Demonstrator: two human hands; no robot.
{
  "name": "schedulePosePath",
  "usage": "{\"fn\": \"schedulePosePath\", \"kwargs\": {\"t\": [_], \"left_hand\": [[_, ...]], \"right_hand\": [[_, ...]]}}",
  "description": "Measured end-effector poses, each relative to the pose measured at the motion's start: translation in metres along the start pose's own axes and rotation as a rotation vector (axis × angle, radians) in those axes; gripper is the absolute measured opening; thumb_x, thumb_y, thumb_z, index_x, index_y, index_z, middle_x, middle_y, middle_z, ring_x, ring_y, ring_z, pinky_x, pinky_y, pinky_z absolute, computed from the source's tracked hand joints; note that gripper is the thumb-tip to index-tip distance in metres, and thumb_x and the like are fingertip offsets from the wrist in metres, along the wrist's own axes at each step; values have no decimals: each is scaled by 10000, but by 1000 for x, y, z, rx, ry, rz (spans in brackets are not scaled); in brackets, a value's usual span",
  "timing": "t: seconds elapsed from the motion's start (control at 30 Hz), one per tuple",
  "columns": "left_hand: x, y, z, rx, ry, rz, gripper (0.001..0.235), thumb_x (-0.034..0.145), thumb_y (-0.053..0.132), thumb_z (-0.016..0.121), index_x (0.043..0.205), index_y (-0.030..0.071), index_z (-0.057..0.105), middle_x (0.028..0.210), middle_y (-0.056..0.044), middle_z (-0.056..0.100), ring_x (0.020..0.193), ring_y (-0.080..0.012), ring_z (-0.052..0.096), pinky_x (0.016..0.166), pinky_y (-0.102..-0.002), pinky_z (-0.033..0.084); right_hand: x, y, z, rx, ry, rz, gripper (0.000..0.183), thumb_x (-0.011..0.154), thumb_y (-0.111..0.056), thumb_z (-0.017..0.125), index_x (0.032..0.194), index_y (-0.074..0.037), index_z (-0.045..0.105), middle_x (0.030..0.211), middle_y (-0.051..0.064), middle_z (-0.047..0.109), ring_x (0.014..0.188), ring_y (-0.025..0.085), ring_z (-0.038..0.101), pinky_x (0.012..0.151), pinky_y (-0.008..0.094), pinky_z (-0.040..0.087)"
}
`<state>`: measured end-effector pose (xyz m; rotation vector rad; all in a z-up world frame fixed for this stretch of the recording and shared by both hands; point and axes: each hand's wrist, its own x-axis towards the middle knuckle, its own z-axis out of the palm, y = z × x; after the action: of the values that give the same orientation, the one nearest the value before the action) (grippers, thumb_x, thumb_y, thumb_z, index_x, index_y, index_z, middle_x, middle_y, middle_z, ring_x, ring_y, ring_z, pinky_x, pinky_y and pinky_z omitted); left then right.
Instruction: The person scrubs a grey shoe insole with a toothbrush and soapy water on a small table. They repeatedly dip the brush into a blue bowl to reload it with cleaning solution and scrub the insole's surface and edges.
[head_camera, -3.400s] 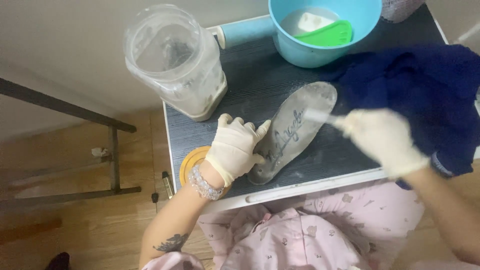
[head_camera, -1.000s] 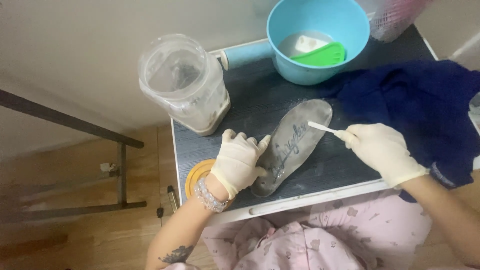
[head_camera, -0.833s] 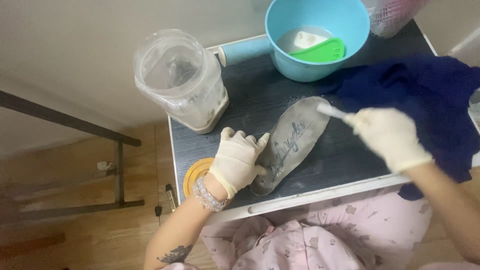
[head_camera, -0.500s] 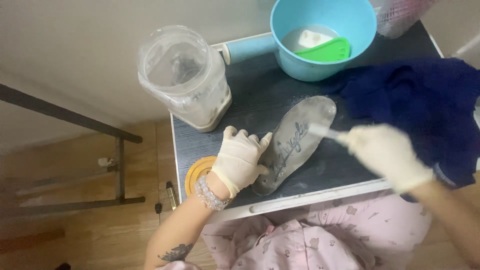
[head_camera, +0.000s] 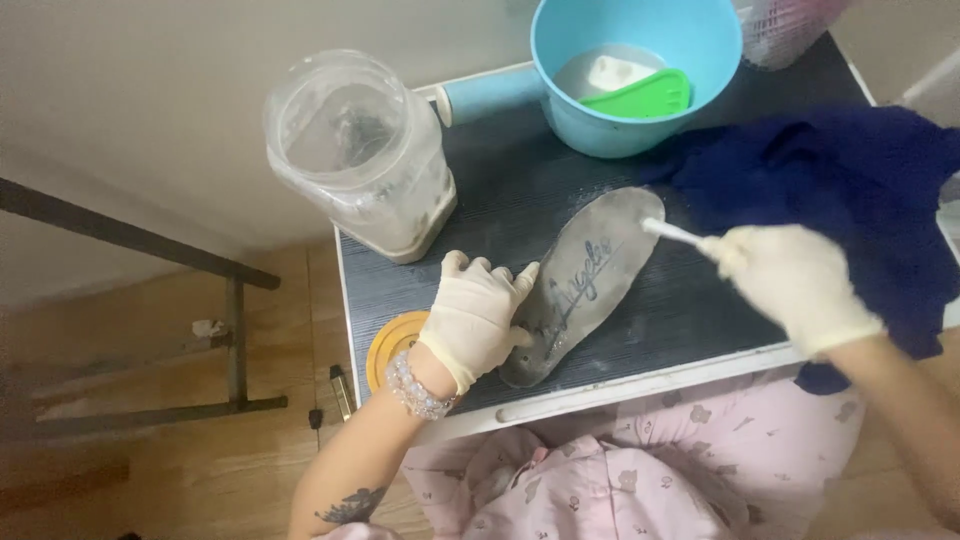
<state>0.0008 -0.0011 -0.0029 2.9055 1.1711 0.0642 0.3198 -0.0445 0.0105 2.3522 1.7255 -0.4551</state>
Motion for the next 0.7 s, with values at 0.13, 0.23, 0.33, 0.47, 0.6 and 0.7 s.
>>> {"fn": "schedulePosePath", "kwargs": {"t": [0.13,0.23,0.33,0.47,0.6,0.7], "left_hand": [[1,-1,-5,-3,-16,-3,876,683,493,835,1412,74,588,938,-103,711,888,-310,600,959,-499,349],[2,-1,-5,28,30,6,833,665,520,835,1356,104,629,907,-87,684,830,-297,581,910,-480,363],[17,14,-59,8,-439,-131,809,839,465,796,1529,185,481,1173,-100,739,1148,-276,629,1124,-561,267],[19,15,-53,56,-430,-108,782,848,475,772,1521,200,482,1141,-71,735,1137,-255,623,1121,-569,270],[9,6,-22,65,-270,-60,799,784,486,794,1467,163,532,1061,-82,722,1002,-284,620,1008,-531,325],[6,2,-12,26,-129,-24,832,725,481,833,1427,117,574,975,-95,719,891,-307,613,918,-505,344]], "right_hand": [[-21,-19,-1,-48,-55,-145,492,962,-605,448,801,-248,747,692,-41,749,648,209,710,676,324,528],[4,-13,-13,37,99,3,530,1013,-564,471,839,-138,735,799,66,756,727,351,676,715,419,512],[-2,-14,12,-87,494,-237,304,1026,-414,512,893,-258,736,762,-7,756,778,236,754,695,378,590],[3,-40,18,-288,914,-414,158,995,-462,581,929,-358,680,843,-110,668,807,108,666,649,242,514],[1,-50,6,-32,783,-605,200,919,-332,625,1047,-195,694,921,10,598,834,217,578,697,330,498],[-7,-44,3,78,663,-703,381,870,-229,632,1237,-140,687,1031,44,600,837,245,570,764,360,481]]}}
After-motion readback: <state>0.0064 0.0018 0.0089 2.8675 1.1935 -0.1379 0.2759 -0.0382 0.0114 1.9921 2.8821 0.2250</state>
